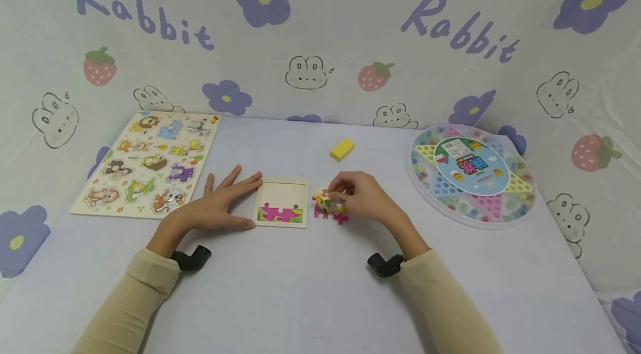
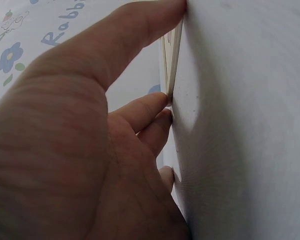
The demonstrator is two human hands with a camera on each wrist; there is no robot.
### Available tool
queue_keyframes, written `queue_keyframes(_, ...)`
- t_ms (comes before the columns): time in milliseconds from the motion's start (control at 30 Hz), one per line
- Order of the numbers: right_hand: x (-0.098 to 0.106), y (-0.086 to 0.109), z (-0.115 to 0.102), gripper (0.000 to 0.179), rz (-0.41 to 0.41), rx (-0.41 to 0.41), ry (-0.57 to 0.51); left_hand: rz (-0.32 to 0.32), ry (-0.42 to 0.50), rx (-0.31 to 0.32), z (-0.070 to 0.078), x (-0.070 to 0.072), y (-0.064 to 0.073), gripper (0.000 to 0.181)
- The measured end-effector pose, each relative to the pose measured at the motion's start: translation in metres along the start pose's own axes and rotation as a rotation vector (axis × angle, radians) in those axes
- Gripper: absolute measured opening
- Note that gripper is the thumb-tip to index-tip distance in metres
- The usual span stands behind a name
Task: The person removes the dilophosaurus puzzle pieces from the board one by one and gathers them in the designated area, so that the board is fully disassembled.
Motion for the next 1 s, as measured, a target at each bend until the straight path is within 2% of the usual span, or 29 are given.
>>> queue_keyframes(267,0.022,0.012,0.028,0.008,0.013,-0.034,0.016,-0.001,-0.003,0.004,-0.002,0.0,0.0,0.099)
queue_keyframes(500,0.037,0.024,0.042,0.009,0.005,-0.044,0.022,0.002,-0.001,0.003,-0.003,-0.001,0.0,0.099)
queue_keyframes(700,0.041,0.032,0.048,0.008,-0.002,-0.042,0.055,-0.001,-0.001,0.001,-0.005,-0.002,-0.001,0.099)
queue_keyframes(1000,0.044,0.038,0.053,0.01,-0.008,-0.044,0.051,-0.004,-0.007,0.006,-0.005,-0.003,-0.002,0.099)
Point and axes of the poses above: each hand's wrist, its own y-axis away from the middle knuckle, its own x-axis out of the back of the hand, z = x × y, the point moved 6 cm from there along -y, towards the middle knuckle, and after that the axes turned 15 degrees about z, right-handed, at the moved point
